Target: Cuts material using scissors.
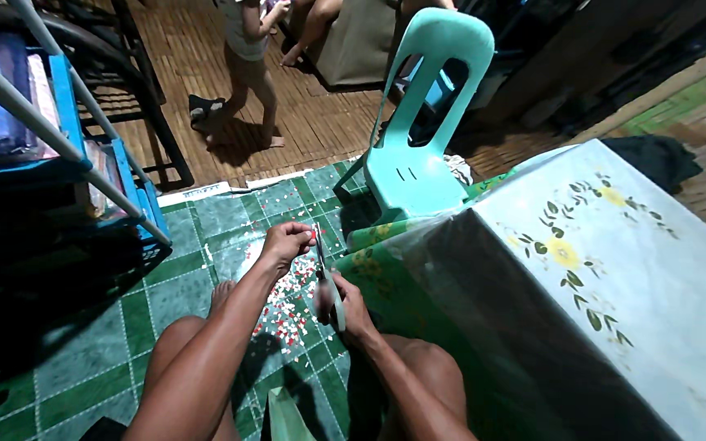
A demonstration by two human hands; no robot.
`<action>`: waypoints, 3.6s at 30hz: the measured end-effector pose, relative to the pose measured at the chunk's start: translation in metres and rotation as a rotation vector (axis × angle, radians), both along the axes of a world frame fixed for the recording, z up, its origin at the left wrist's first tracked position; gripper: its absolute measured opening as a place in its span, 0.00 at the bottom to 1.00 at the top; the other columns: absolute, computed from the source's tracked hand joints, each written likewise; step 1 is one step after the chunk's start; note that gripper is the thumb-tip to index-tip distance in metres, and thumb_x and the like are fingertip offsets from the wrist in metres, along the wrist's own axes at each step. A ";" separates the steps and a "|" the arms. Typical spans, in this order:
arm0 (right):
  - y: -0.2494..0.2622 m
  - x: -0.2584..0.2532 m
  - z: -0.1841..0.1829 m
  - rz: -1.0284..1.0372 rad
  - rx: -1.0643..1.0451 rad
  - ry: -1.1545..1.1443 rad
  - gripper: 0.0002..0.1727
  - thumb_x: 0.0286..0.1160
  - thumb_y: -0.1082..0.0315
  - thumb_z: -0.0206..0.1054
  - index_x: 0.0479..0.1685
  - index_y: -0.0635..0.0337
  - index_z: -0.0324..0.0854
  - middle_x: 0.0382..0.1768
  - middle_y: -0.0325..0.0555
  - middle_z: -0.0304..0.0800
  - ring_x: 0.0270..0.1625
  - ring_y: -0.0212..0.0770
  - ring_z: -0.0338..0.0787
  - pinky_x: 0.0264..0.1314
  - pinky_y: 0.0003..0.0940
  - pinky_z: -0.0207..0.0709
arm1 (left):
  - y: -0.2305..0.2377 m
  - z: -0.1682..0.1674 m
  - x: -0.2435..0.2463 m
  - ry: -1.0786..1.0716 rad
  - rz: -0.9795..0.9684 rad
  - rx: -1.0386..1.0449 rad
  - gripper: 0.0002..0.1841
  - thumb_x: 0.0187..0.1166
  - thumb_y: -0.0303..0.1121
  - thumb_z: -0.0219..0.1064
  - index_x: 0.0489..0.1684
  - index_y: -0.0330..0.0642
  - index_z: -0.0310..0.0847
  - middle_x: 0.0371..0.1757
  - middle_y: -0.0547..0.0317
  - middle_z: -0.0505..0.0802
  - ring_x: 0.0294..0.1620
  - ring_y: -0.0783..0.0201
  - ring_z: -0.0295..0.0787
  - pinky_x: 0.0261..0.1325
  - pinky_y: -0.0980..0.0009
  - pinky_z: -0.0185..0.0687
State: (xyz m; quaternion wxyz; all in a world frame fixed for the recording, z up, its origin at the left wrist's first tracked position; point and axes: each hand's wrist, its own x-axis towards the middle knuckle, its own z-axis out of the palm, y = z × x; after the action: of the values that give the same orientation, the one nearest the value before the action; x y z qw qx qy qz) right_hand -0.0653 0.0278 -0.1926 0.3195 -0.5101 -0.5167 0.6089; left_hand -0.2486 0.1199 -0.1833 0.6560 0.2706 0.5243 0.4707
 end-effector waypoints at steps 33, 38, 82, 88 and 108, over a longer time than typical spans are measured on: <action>0.011 0.010 0.002 -0.133 -0.007 -0.146 0.32 0.80 0.52 0.71 0.78 0.61 0.74 0.35 0.50 0.92 0.31 0.44 0.93 0.35 0.42 0.91 | 0.003 -0.002 -0.006 0.132 0.014 -0.020 0.22 0.86 0.50 0.65 0.67 0.43 0.83 0.60 0.48 0.90 0.54 0.54 0.90 0.55 0.56 0.86; 0.000 0.028 0.011 -0.096 -0.053 -0.345 0.36 0.78 0.58 0.70 0.86 0.56 0.65 0.39 0.53 0.91 0.32 0.45 0.90 0.41 0.47 0.88 | 0.004 -0.009 -0.003 0.387 -0.096 0.046 0.14 0.83 0.34 0.68 0.58 0.34 0.85 0.46 0.48 0.93 0.41 0.58 0.91 0.48 0.58 0.89; -0.233 0.115 0.027 -0.017 0.624 -1.170 0.26 0.79 0.46 0.65 0.67 0.52 0.87 0.62 0.50 0.92 0.72 0.52 0.86 0.90 0.60 0.55 | -0.128 -0.045 -0.044 0.809 -0.379 0.004 0.20 0.82 0.41 0.70 0.67 0.42 0.83 0.54 0.43 0.92 0.45 0.52 0.92 0.50 0.53 0.88; -0.224 0.135 0.034 -0.050 0.636 -1.094 0.22 0.80 0.49 0.65 0.61 0.54 0.90 0.57 0.49 0.94 0.67 0.50 0.89 0.90 0.56 0.58 | -0.134 -0.053 -0.054 0.810 -0.340 -0.025 0.19 0.82 0.40 0.70 0.65 0.40 0.84 0.52 0.43 0.93 0.44 0.53 0.92 0.49 0.54 0.89; -0.226 0.136 0.027 -0.109 0.638 -1.091 0.22 0.79 0.48 0.65 0.60 0.52 0.91 0.55 0.47 0.95 0.65 0.49 0.90 0.88 0.56 0.60 | -0.144 -0.052 -0.051 0.972 -0.508 -0.006 0.22 0.78 0.42 0.72 0.66 0.40 0.84 0.54 0.39 0.92 0.48 0.46 0.92 0.55 0.46 0.88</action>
State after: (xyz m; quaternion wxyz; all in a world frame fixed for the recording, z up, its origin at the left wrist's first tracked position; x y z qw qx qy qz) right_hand 0.0702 -0.1986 -0.1657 0.1772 -0.6525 -0.7343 0.0604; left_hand -0.3000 -0.0241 -0.2357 0.4321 0.5733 0.6863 0.1168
